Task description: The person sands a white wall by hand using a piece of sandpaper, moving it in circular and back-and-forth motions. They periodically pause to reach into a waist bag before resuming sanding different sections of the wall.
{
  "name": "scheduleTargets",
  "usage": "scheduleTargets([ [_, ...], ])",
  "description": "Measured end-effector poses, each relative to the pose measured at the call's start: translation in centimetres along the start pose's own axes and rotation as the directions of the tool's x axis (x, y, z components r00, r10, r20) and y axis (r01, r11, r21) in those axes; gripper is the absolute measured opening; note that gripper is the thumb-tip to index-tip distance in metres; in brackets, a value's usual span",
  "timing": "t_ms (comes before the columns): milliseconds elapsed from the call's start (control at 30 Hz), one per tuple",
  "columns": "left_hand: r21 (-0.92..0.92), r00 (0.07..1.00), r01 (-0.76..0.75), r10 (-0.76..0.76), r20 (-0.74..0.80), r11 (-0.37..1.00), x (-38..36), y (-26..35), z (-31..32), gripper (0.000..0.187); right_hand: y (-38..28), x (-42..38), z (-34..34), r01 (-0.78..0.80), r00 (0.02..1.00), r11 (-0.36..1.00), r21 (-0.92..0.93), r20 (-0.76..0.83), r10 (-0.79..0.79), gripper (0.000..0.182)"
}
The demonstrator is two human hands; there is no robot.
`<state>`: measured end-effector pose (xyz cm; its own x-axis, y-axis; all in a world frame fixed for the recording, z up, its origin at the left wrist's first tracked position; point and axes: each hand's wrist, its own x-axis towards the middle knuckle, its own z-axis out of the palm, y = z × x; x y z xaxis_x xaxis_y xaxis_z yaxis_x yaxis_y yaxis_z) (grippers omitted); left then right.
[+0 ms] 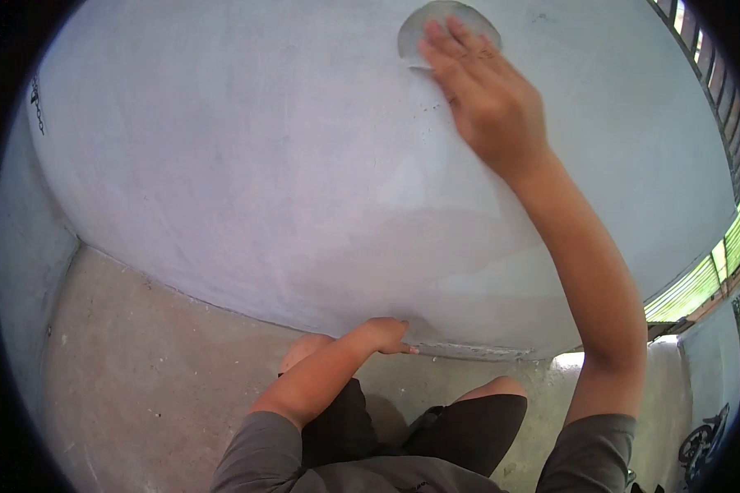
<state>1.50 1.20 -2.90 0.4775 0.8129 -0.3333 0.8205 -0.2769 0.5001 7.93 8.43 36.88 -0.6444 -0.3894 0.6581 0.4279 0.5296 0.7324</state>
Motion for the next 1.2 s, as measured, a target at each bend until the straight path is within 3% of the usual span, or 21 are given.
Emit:
scheduleTargets([
  [100, 0.012, 1.000, 0.013, -0.013, 0.012, 1.000, 0.0, 0.2, -0.3, 0.086, -2.1, -1.5, 0.6, 0.308, 0.938, 0.942, 0.136, 0.120, -0.324, 0.033],
  [133, 0.008, 0.999, 0.031, -0.031, 0.028, 0.999, -0.2, 0.3, -0.5, 0.086, -1.5, -1.4, 0.5, 0.308, 0.940, 0.943, 0.123, 0.115, -0.322, 0.033],
  [233, 0.016, 1.000, 0.011, -0.011, 0.009, 1.000, -0.2, 0.1, 0.0, 0.087, 1.9, 0.7, 0.0, 0.145, 0.986, 0.976, 0.163, 0.055, -0.156, 0.032],
  [267, 0.027, 1.000, 0.004, -0.004, 0.003, 1.000, -0.2, 0.1, 0.0, 0.087, 3.7, 1.5, 0.2, 0.137, 0.990, 0.987, -0.085, -0.012, -0.139, 0.030],
  [333, 0.019, 1.000, -0.002, 0.002, 0.004, 1.000, -0.6, 0.3, -0.4, 0.088, 4.4, 2.9, -0.7, -0.094, 0.992, 0.993, -0.072, -0.096, 0.087, 0.028],
  [367, 0.031, 1.000, -0.006, 0.006, 0.001, 1.000, -0.6, 0.3, -0.5, 0.088, 3.9, 2.7, -0.7, -0.095, 0.991, 0.992, -0.084, -0.100, 0.086, 0.028],
  [433, 0.001, 1.000, 0.002, -0.002, 0.004, 1.000, -0.9, 0.3, -0.7, 0.086, 1.8, 0.6, -0.2, 0.150, 0.985, 0.989, 0.008, 0.080, -0.150, 0.027],
  [533, -0.005, 0.999, 0.012, -0.012, 0.041, 1.000, -0.6, -0.1, -0.5, 0.091, 2.7, 0.5, -1.3, 0.409, 0.867, 0.868, 0.282, 0.179, -0.466, 0.027],
  [600, 0.007, 1.000, 0.005, -0.005, 0.026, 1.000, -0.3, -0.6, -0.1, 0.091, 5.9, 2.0, -1.1, 0.255, 0.954, 0.953, 0.165, 0.117, -0.276, 0.027],
  [633, 0.007, 1.000, -0.003, 0.003, 0.005, 1.000, -0.2, -0.6, -0.2, 0.092, 7.0, 3.2, -1.5, 0.080, 0.995, 0.994, 0.071, 0.048, -0.083, 0.027],
  [667, 0.015, 1.000, -0.008, 0.008, 0.005, 1.000, -0.1, -0.6, -0.1, 0.092, 8.3, 4.1, -2.3, -0.049, 0.999, 0.997, -0.053, -0.002, 0.049, 0.027],
  [733, 0.012, 1.000, 0.007, -0.007, 0.027, 1.000, 0.0, -0.5, -0.3, 0.092, 7.8, 4.7, -2.4, -0.295, 0.953, 0.956, 0.007, -0.071, 0.294, 0.026],
  [767, 0.018, 1.000, 0.004, -0.005, 0.029, 1.000, 0.0, -0.4, -0.4, 0.092, 7.2, 4.1, -1.9, -0.298, 0.952, 0.955, 0.000, -0.073, 0.297, 0.026],
  [833, 0.007, 0.999, 0.009, -0.009, 0.037, 1.000, -0.3, -0.4, -0.3, 0.092, 5.3, 2.2, -1.1, 0.115, 0.989, 0.993, 0.033, 0.088, -0.117, 0.027],
  [867, 0.015, 0.999, 0.013, -0.013, 0.046, 1.000, -0.4, -0.6, -0.1, 0.092, 5.4, 1.6, -1.8, 0.302, 0.927, 0.933, 0.194, 0.168, -0.335, 0.027],
  [933, 0.028, 0.999, 0.018, -0.019, 0.026, 0.999, -0.2, -0.7, 0.2, 0.091, 7.1, 1.6, -2.2, 0.356, 0.907, 0.921, 0.158, 0.179, -0.381, 0.028],
  [1033, -0.014, 0.999, 0.047, -0.047, -0.006, 0.999, -0.5, -0.8, 0.0, 0.090, 9.7, 1.4, -4.4, -0.061, 0.997, 0.994, 0.093, 0.042, 0.058, 0.024],
  [1067, 0.000, 0.999, 0.029, -0.029, 0.019, 1.000, -0.6, -0.7, -0.1, 0.090, 9.9, 0.6, -4.5, -0.080, 0.995, 0.994, 0.073, 0.063, 0.076, 0.024],
  [1133, -0.016, 0.998, 0.061, -0.061, 0.006, 0.998, -0.6, -0.7, -0.4, 0.087, 9.9, -2.0, -3.8, -0.290, 0.933, 0.957, -0.035, -0.234, 0.274, 0.030],
  [1167, -0.035, 0.998, 0.063, -0.063, 0.001, 0.997, -0.6, -0.6, -0.4, 0.086, 8.5, -3.9, -3.2, -0.325, 0.930, 0.938, -0.122, -0.224, 0.293, 0.032],
  [1200, -0.053, 0.998, 0.067, -0.067, 0.002, 0.996, -0.7, -0.5, -0.4, 0.086, 6.2, -5.9, -3.4, -0.214, 0.971, 0.953, -0.215, -0.153, 0.184, 0.032],
])
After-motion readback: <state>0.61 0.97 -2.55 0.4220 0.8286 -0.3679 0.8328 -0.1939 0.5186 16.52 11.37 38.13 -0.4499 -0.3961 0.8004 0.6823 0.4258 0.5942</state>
